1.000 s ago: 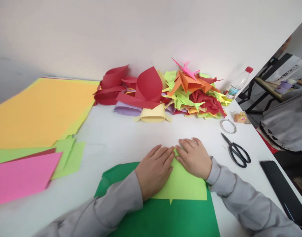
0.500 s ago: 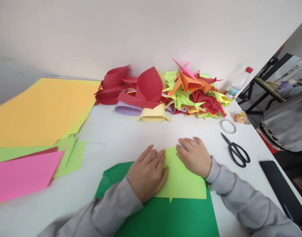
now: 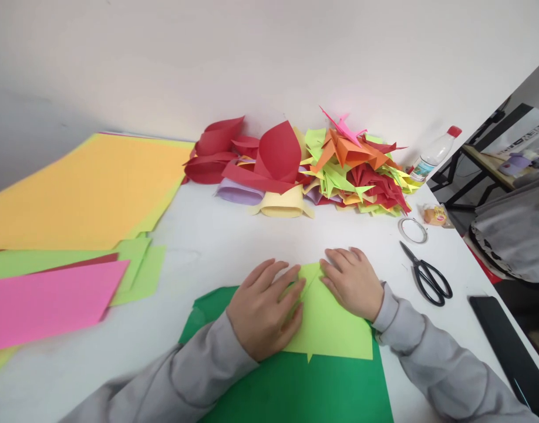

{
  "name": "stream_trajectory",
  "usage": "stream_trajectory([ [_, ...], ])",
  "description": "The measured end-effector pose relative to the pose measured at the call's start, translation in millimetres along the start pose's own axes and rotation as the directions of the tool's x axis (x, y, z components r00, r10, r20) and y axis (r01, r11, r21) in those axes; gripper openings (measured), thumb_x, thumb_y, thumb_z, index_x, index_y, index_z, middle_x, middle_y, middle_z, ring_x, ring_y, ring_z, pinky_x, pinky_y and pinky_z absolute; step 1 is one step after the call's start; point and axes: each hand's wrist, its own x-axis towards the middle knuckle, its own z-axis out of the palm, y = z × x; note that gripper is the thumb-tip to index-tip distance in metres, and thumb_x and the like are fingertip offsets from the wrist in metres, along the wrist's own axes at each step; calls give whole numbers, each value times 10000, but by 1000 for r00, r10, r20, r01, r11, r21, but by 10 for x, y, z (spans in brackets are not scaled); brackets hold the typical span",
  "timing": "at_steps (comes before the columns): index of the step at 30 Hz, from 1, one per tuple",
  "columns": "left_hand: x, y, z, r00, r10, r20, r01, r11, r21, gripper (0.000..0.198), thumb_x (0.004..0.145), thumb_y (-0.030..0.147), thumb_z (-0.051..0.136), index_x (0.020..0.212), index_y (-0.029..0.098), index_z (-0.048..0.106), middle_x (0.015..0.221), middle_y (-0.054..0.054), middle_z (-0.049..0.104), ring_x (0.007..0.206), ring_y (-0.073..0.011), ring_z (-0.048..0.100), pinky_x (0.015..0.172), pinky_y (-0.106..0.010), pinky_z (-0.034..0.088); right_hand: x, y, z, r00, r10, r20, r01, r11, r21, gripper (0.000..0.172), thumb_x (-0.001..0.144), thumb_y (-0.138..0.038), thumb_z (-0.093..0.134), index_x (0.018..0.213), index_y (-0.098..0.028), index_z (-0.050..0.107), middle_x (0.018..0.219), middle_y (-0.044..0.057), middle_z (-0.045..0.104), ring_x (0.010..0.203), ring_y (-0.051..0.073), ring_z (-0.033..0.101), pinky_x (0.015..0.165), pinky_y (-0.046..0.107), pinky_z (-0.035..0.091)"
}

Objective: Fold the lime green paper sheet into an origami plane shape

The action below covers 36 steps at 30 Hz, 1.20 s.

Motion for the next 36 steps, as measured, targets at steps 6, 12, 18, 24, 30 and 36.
stream_trajectory([
  [6, -89, 60, 65, 991, -72, 113, 83, 992, -90, 297, 827, 306, 527, 997, 139, 704, 1127, -187, 642, 1119, -361, 531, 954, -552, 436, -6, 15, -34, 999, -28, 34, 28, 1000, 14, 377, 956, -381, 433, 1283, -219, 528, 1285, 142, 544, 1166, 282, 475, 991, 507, 320],
  [12, -112, 59, 88, 987, -102, 126, 117, 986, -117, 304, 818, 320, 541, 1027, 158, 690, 1154, -171, 631, 1155, -356, 515, 976, -548, 422, -7, 18, -28, 994, -107, 33, 104, 992, 68, 333, 949, -400, 451, 1258, -328, 552, 1317, 118, 509, 1233, 290, 423, 1017, 543, 285],
  [18, -91, 78, 80, 980, -123, 154, 142, 983, -119, 420, 797, 335, 527, 1130, 110, 649, 1221, -206, 592, 1210, -394, 463, 975, -566, 412, -9, 18, -22, 994, -101, 34, 99, 993, 64, 367, 944, -402, 465, 1298, -333, 529, 1313, 120, 517, 1229, 293, 429, 1021, 547, 289],
  [24, -100, 77, 98, 971, -135, 198, 155, 984, -89, 457, 833, 375, 495, 1155, 79, 628, 1286, -196, 571, 1213, -370, 472, 1010, -544, 380, -6, 16, -30, 994, -96, 48, 92, 993, 67, 392, 939, -392, 480, 1329, -348, 502, 1322, 117, 516, 1226, 292, 431, 1013, 541, 302],
  [30, -65, 44, 79, 967, -140, 211, 155, 987, -52, 476, 839, 408, 482, 1160, 87, 624, 1243, -162, 603, 1139, -343, 510, 1002, -525, 380, -15, 8, -9, 996, -80, 45, 76, 994, 72, 349, 941, -402, 473, 1275, -331, 547, 1326, 109, 514, 1230, 286, 429, 1009, 536, 303],
  [36, -43, 33, 76, 976, -88, 201, 92, 996, -11, 451, 851, 411, 482, 1081, 73, 670, 1212, -177, 622, 1099, -333, 529, 1010, -519, 380, -21, 21, 30, 998, -57, -31, 60, 994, 95, 333, 963, -334, 437, 1230, -192, 578, 1297, 116, 566, 1204, 263, 462, 1027, 511, 285],
])
